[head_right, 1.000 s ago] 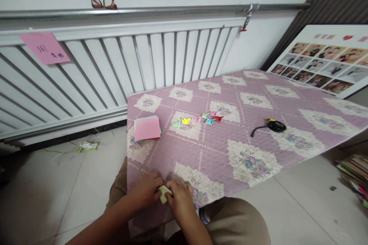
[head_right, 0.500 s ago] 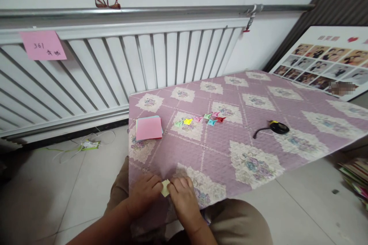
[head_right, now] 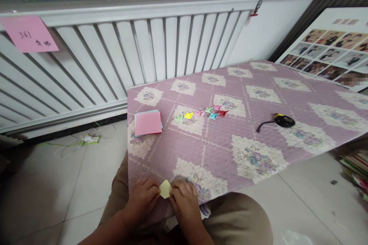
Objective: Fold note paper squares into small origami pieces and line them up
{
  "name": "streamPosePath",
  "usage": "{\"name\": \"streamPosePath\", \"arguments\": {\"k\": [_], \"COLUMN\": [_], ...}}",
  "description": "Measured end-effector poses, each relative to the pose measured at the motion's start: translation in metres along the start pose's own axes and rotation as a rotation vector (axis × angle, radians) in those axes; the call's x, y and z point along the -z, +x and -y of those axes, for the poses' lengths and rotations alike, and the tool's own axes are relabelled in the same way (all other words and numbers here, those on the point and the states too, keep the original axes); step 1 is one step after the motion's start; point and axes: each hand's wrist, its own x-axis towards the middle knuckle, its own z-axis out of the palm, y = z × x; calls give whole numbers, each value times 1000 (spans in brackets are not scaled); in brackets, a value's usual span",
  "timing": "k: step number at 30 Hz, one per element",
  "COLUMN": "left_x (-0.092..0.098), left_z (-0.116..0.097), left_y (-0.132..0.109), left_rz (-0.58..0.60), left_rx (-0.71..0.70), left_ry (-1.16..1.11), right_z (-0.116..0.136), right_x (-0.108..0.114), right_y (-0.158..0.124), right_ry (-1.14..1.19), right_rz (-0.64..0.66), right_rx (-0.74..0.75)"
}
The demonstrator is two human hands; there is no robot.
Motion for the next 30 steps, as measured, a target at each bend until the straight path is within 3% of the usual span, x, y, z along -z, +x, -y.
{"name": "streamPosePath", "arguments": {"k": [5,11,19,27,30], "left_x": [9,8,7,5,6], "left_z": [-3,-5,-6,-2,-2], "left_y": [2,5,12,17,19], "left_rz": [52,83,119,126,185], "left_rx": [166,228,264,209,210], "left_ry": [-28,-10,67,127,170], "right_z": [4,6,4,7,7], "right_x": [2,2,-6,-6,-6], "right_y": [3,4,7,10,11], "right_ry": [-2,-77,-134,-156,-137], "right_rz": [3,-21,-49,-90,-91], "right_rx": [-87,-147,-175,-190,-199]}}
